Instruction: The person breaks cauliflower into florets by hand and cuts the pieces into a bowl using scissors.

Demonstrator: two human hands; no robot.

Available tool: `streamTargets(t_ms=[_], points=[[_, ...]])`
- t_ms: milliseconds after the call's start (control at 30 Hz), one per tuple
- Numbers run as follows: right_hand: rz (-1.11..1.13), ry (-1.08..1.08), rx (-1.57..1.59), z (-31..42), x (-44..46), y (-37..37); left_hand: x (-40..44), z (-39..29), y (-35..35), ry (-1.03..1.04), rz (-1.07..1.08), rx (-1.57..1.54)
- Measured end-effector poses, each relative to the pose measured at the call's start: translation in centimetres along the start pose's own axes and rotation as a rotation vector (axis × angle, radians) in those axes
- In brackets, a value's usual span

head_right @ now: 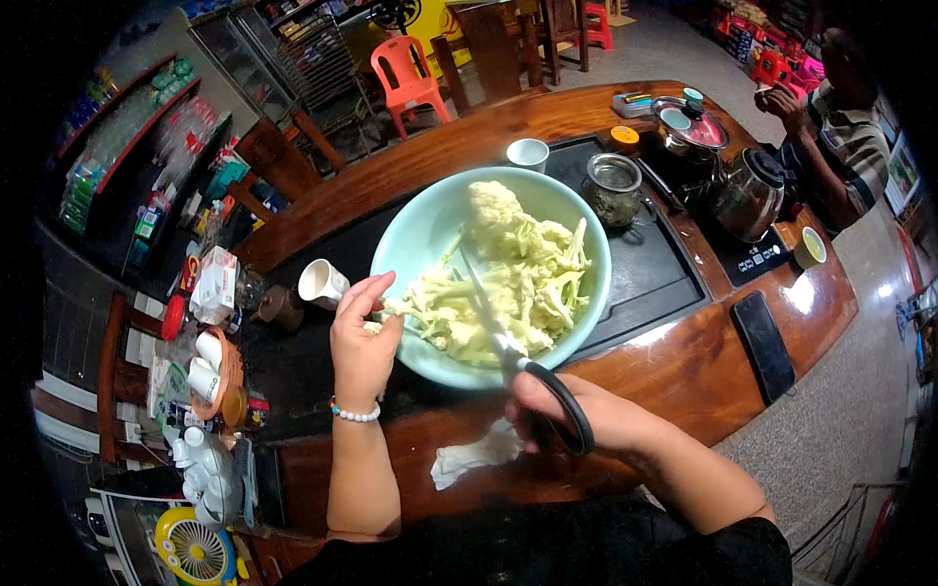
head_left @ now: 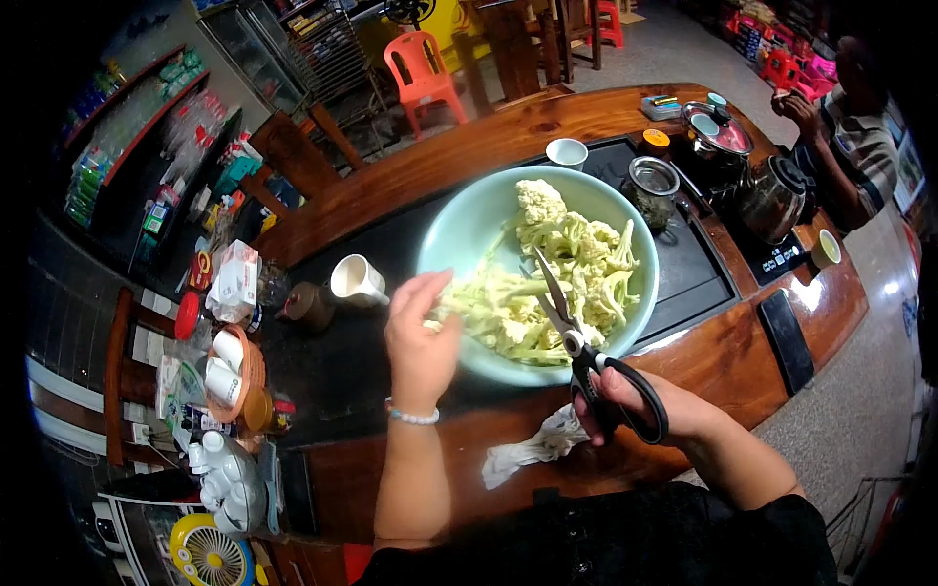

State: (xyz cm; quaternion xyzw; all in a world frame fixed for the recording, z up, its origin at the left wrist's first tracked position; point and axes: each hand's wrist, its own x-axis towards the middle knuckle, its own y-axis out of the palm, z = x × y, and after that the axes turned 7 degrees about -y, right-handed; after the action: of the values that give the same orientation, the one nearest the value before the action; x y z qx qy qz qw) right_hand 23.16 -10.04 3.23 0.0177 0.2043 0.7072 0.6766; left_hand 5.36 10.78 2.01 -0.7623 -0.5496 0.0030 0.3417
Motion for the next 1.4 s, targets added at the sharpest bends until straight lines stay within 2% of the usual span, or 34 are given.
streamTargets(t_ms=[133,233,333,367,467,600,733,767,867,1033,1100,1167,1200,1300,1400], points=[[0.061,0.007,0.066,-0.7,0.4,0.2,-0.1,-0.3,-0.2,-0.030,-0.015,-0.037],[0.065,0.010,0.092,-0.4,0.4,0.4,0.1,-0.9,-0.6,-0.073,0.131,-0.344],[0.052,0.019,0.086,-0.3,0.3,0.5,-0.4,-2.3,-0.5,-0.030,0.264,-0.284],[0.042,0.009,0.091,-0.2,0.3,0.6,-0.5,-1.9,0.1,-0.023,0.217,-0.361],[0.038,-0.024,0.081,-0.1,0.1,0.9,-0.5,-1.9,-0.3,-0.487,0.225,-0.972],[0.063,-0.026,0.024,-0.7,0.0,1.2,-0.4,-1.1,-0.3,-0.570,0.327,-1.539],[0.127,-0.020,-0.086,-1.1,-0.2,1.9,-0.7,-1.8,-0.3,-0.605,0.302,-1.642],[0.138,-0.045,-0.104,-1.4,-0.2,1.9,-0.7,-1.1,-0.3,-0.539,0.349,-1.671],[0.141,-0.055,-0.151,-1.3,-0.4,1.9,-0.5,-0.7,0.1,-0.469,0.179,-1.379],[0.075,-0.083,-0.151,-0.9,-1.5,1.1,0.0,-1.8,1.0,-0.246,-0.032,-1.205],[0.054,-0.068,-0.116,-1.3,-2.1,0.5,0.1,-0.6,1.0,-0.109,-0.022,-0.750],[0.027,-0.076,-0.080,-1.5,-2.8,-0.1,0.0,-0.5,1.0,0.096,-0.071,-0.148],[0.010,-0.100,-0.086,-1.5,-3.1,-0.5,-0.2,-0.7,1.3,0.151,-0.067,-0.018],[-0.040,-0.128,-0.073,-1.0,-4.1,-1.1,-0.9,-3.0,2.3,0.004,0.216,0.316],[-0.060,-0.142,-0.089,-1.2,-4.7,-1.8,-0.8,-5.3,3.6,0.122,0.440,0.515]])
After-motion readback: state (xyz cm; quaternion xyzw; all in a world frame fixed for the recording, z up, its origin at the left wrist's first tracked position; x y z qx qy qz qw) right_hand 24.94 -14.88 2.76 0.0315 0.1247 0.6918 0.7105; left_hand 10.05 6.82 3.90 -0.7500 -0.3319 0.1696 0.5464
